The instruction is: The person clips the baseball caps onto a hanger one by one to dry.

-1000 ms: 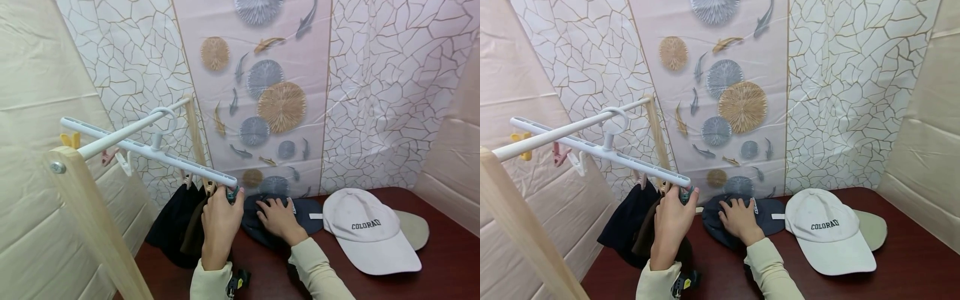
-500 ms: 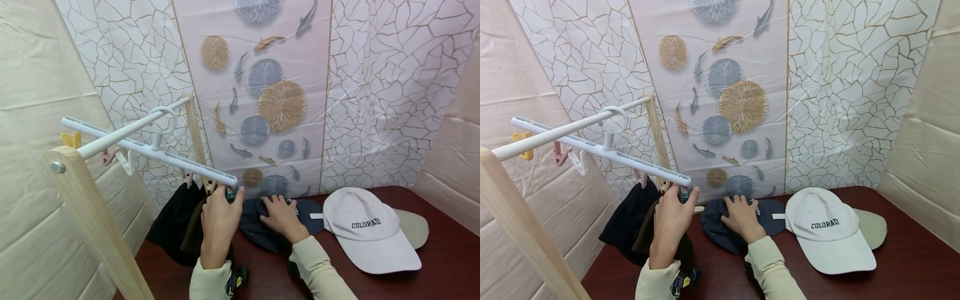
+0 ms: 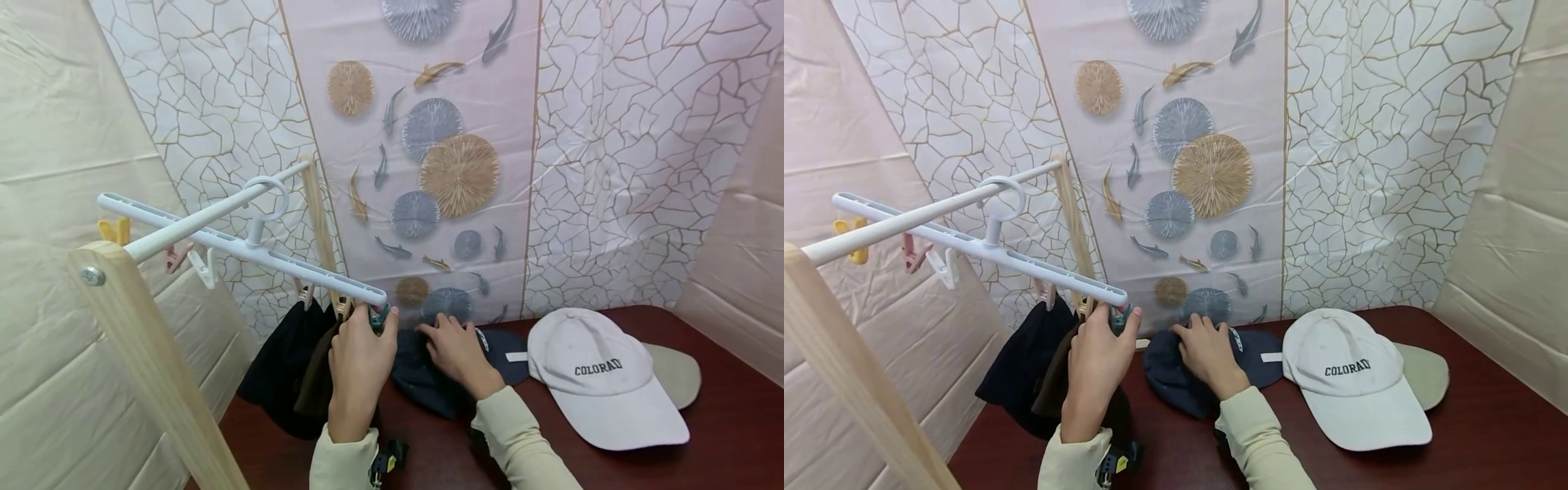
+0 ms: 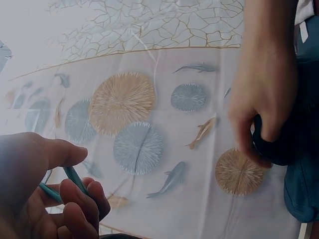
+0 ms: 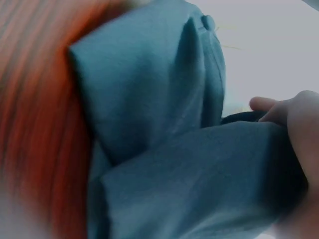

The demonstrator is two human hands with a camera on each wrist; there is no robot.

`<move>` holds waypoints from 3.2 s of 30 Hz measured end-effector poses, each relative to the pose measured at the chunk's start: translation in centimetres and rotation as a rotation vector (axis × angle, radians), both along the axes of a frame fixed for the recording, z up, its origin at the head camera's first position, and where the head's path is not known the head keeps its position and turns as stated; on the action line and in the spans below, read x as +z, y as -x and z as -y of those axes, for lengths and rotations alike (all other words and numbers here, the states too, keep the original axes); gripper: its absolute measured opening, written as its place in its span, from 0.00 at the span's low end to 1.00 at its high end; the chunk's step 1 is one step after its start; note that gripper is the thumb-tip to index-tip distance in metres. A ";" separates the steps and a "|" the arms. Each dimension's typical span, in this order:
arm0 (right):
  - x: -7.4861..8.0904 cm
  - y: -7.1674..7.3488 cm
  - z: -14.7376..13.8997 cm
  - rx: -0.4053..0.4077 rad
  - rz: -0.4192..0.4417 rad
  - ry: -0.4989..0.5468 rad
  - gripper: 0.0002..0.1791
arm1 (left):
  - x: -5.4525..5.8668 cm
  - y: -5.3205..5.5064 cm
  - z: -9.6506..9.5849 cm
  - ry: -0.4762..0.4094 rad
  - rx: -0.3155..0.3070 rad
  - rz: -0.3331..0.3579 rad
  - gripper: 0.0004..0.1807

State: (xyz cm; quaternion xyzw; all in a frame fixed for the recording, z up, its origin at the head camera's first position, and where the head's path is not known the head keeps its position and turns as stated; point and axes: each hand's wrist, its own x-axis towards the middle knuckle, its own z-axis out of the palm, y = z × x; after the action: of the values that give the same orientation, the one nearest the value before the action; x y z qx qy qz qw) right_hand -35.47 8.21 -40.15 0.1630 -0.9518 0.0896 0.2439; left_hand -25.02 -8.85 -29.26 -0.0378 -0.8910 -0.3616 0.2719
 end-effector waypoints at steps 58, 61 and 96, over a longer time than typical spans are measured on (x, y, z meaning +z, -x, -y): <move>13.7 -10.2 -1.7 0.060 0.123 0.221 0.12 | 0.4 -1.2 -0.6 -0.050 0.002 -0.199 0.19; 13.7 -10.6 -1.6 0.065 0.102 0.200 0.12 | 0.5 -1.5 -0.3 -0.085 0.000 -0.202 0.17; 14.6 -12.2 -3.9 0.649 0.232 0.527 0.09 | 2.3 -3.6 0.9 -0.152 -0.377 -0.175 0.25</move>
State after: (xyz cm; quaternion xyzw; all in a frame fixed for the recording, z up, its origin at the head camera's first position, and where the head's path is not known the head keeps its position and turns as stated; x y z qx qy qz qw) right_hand -23.29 12.10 -25.52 0.3748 -0.8169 0.4194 0.1278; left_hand -21.40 -9.71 -26.99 -0.2144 -0.8114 -0.4676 0.2776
